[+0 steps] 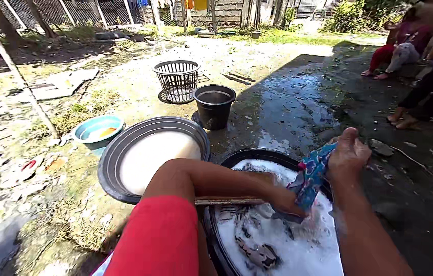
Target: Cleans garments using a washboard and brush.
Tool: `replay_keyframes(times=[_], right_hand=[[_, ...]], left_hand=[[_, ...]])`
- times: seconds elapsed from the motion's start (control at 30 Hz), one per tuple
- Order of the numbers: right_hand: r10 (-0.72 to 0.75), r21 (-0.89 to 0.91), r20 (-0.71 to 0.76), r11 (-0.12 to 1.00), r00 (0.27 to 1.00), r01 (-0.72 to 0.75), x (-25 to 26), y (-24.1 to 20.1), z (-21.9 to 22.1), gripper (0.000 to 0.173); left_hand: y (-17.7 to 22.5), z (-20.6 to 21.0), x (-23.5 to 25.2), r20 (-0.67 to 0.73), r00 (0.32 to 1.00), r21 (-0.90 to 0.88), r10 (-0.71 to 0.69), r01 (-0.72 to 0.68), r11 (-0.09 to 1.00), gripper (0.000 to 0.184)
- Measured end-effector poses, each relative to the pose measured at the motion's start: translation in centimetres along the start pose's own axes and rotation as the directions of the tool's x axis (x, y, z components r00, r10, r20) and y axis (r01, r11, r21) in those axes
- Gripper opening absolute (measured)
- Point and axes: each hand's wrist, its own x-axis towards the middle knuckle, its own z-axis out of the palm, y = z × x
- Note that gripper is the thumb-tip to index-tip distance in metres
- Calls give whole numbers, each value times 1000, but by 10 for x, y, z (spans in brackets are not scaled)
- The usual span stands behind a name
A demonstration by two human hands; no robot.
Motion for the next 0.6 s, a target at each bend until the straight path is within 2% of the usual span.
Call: replay_keyframes(times=[0.1,0.17,0.27,0.33,0.37,0.4,0.47,0.53,0.6], right_hand=[[-57,-95,197,993,979,77,10,1,-19,35],[-28,-110,254,992,967,57,11,24,-41,44],[174,-25,103,985,979,-172,-13,51,-60,62],[286,-80,13,956,958,-284,-36,64,-68,61],[300,-177,-15,938,954,-297,-44,77,-69,59],[285,-264,-33,922,958,-283,-49,94,-72,58],[273,-315,-55,908,960,-277,-53,127,-77,59],[270,-185,-125,939,955,-290,-57,135,-72,54],[138,37,-112,990,984,-135,-69,126,-55,42]], left_hand=[[28,-4,20,-101,990,132,97,-83,988,49],[46,-14,35,-214,966,107,145,-125,986,50],[60,-21,50,-397,905,-97,156,-210,973,46],[63,-22,55,-486,871,-263,76,-228,937,49],[61,-21,57,-539,842,-360,23,-255,897,50],[57,-19,57,-594,804,-474,-37,-312,823,50],[42,-14,58,-653,729,-690,-207,-459,560,50],[15,3,72,-607,662,-791,-440,-555,255,58],[-17,26,91,-459,649,-841,-607,-537,62,78]])
